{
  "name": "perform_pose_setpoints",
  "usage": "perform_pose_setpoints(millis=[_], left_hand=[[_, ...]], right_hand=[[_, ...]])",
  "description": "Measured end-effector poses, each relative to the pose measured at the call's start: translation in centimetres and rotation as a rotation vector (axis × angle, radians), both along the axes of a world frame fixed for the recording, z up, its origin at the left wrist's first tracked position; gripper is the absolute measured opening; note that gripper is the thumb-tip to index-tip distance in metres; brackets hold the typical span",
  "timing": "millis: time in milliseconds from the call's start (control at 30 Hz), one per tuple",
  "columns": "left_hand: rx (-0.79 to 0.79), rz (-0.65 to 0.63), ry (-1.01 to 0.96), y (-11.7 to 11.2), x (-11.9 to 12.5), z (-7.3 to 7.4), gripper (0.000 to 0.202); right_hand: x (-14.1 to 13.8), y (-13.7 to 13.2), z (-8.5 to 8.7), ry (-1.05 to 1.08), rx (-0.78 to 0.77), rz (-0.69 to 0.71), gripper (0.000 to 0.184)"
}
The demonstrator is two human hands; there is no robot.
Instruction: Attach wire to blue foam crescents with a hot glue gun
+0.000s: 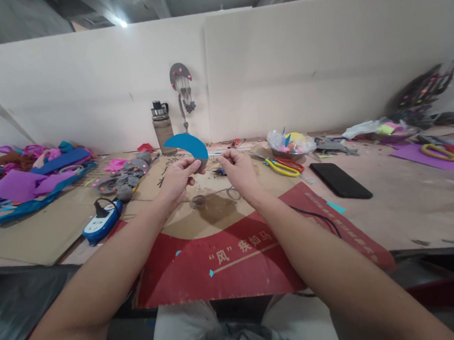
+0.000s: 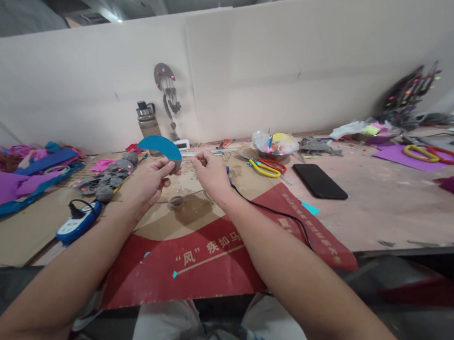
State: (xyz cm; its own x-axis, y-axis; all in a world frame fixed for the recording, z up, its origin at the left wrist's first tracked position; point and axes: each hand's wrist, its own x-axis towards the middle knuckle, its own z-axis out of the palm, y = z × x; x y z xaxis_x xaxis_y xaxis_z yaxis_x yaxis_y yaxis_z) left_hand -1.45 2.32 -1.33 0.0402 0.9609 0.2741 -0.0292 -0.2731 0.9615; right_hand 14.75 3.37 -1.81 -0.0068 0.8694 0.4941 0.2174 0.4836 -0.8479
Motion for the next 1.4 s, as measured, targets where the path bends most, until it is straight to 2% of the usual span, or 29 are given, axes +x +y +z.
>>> perform_pose_setpoints(millis=[167,333,567,733,900,1033,1267,1400], left_hand=[[-0.013,-0.041,-0.077,-0.3,0.2,0.3,0.024],[-0.076,-0.136,-0.146,-0.7,0.5,0.7,0.024],[-0.108,-0.179,-0.180,-0.8,0.4,0.9,0.025],[-0.192,-0.290,-0.201,-1.0,0.3,1.0,0.028],[-0.330,-0.424,-0.211,-1.1,0.0,0.8,0.030],[-0.356,-0.540,-0.190,-1.0,-0.4,0.6,0.030],[-0.374,-0.592,-0.117,-1.4,-0.4,0.7,0.027],[-0.366,-0.546,-0.139,-1.7,0.2,0.7,0.024]], right_hand=[[-0.1,0.3,-0.2,0.024,-0.002,0.046,0.018],[-0.5,0.7,-0.7,0.073,-0.086,0.146,0.020],[-0.5,0.8,-0.8,0.147,-0.153,0.228,0.022],[-0.5,0.5,-0.4,0.218,-0.182,0.379,0.023],[-0.2,-0.3,0.2,0.282,-0.309,0.594,0.035],[0.3,-0.6,0.5,0.260,-0.353,0.738,0.036],[0.6,-0.5,0.5,0.290,-0.338,0.795,0.024],[0.4,-0.3,0.5,0.303,-0.342,0.703,0.026]])
